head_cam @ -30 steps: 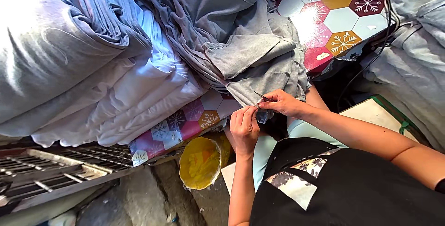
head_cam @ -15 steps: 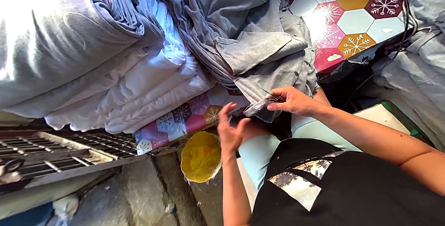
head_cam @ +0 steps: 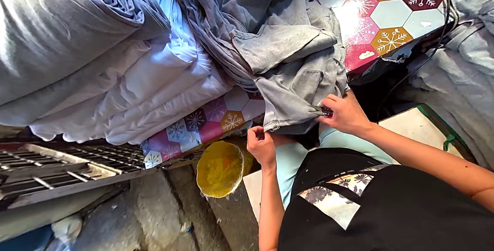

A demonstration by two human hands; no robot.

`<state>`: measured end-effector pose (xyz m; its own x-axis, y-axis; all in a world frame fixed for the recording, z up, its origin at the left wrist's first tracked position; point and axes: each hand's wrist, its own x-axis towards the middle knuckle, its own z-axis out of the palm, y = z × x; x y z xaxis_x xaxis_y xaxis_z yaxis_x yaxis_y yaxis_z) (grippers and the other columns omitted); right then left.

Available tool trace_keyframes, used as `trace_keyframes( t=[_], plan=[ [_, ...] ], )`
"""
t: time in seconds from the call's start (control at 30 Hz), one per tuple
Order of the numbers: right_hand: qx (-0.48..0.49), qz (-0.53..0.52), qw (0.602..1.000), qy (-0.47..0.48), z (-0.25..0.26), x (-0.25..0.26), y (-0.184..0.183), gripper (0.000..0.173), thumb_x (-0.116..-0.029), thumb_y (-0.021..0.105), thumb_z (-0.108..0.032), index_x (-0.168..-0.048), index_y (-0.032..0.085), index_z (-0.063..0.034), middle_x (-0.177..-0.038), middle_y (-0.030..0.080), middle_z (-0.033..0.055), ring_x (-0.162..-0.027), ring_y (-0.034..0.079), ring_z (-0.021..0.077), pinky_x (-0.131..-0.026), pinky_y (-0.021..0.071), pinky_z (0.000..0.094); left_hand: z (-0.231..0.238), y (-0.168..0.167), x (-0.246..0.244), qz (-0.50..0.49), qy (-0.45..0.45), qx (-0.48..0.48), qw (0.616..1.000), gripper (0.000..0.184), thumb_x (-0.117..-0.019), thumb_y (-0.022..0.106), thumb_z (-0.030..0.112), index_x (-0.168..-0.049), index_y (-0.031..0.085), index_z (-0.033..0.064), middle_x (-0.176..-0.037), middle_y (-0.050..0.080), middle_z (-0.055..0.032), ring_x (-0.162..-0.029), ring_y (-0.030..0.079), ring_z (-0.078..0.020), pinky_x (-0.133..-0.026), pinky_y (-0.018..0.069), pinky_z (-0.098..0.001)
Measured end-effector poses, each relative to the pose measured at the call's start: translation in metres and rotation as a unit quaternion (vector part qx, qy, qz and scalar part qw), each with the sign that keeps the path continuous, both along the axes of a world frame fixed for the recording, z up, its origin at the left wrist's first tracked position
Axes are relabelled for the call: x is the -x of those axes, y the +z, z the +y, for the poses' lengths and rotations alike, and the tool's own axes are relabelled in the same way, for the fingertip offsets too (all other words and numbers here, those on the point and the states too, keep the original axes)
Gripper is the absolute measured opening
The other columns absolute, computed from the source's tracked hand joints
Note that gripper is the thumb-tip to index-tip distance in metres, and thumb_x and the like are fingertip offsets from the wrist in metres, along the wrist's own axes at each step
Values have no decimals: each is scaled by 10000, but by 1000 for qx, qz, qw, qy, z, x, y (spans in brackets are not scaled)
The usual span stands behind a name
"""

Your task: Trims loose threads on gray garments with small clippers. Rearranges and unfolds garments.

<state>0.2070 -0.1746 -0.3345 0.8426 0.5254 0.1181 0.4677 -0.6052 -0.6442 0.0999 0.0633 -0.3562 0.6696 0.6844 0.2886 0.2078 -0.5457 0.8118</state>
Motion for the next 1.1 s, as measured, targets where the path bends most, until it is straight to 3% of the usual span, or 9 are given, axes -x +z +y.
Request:
trace_keyframes(
  t=[0.13, 0.27, 0.37, 0.43, 0.53, 0.6, 0.73, 0.87, 1.1],
  plan=[
    [-166, -26, 986, 12, 27, 18, 11, 237, -833, 807, -180, -931, 726, 19, -909, 670, 145, -769, 667, 239, -664, 573, 412, -3, -2, 5, -32, 9, 31, 999, 140, -828, 677, -59, -962, 641, -76, -787, 663, -80, -629, 633, -16, -602, 553, -170],
    [-166, -80, 974, 134, 82, 20, 6, 316, -818, 841, -276, -1020, 750, -50, -1003, 704, 118, -716, 697, 239, -549, 577, 436, -6, 5, 7, -34, -1, 56, 998, 151, -793, 697, -51, -928, 633, -68, -761, 669, -67, -631, 653, -24, -604, 568, -182],
    [-183, -146, 959, 160, 108, 19, -14, 111, -806, 724, -58, -911, 738, -24, -879, 718, 117, -584, 667, 239, -443, 505, 416, -7, 12, 8, -8, 8, 101, 995, 152, -797, 716, -56, -910, 616, -41, -710, 647, -32, -573, 637, -28, -549, 566, -198],
    [-202, -139, 958, 146, 109, 19, -15, 91, -815, 677, -26, -886, 725, 4, -828, 714, 121, -609, 677, 237, -476, 518, 405, -2, 17, 7, 52, 29, 136, 989, 64, -878, 674, -9, -864, 612, -13, -661, 622, -17, -529, 616, -39, -513, 541, -205],
    [-208, -42, 967, 140, 98, 16, -15, 125, -816, 689, -4, -932, 714, 38, -851, 700, 145, -710, 688, 249, -612, 569, 420, 3, 20, 0, 76, 41, 288, 954, 351, -1083, 498, 119, -762, 590, 13, -614, 658, -24, -500, 615, -50, -463, 496, -188],
    [-204, 52, 969, 129, 92, 12, -15, 106, -852, 709, 4, -948, 699, 49, -860, 688, 155, -745, 673, 243, -682, 564, 416, 3, 16, -2, 35, 39, 378, 924, 382, -1115, 422, 186, -893, 651, -25, -739, 697, -57, -625, 679, -98, -568, 562, -227],
    [-180, 131, 969, 102, 85, 7, -12, 92, -909, 723, -37, -963, 687, 29, -817, 676, 129, -702, 641, 193, -672, 544, 364, -2, 9, -6, -22, 23, 456, 890, 373, -1121, 366, 261, -1061, 629, 4, -883, 688, -65, -747, 707, -146, -666, 608, -286],
    [-155, 151, 966, 140, 85, 5, -16, 83, -917, 716, -65, -938, 695, 13, -784, 661, 106, -696, 629, 185, -661, 529, 380, -7, 12, -10, -11, 13, 471, 882, 157, -1051, 557, 107, -961, 636, 5, -816, 708, -65, -686, 712, -128, -633, 605, -250],
    [-187, 79, 975, 96, 98, 14, -8, 334, -839, 840, -290, -1003, 738, -18, -965, 681, 104, -830, 671, 209, -715, 573, 415, -10, 24, 0, -36, 22, 499, 866, 283, -1074, 474, 91, -926, 689, -18, -797, 725, -65, -722, 713, -126, -718, 610, -277]
  ],
)
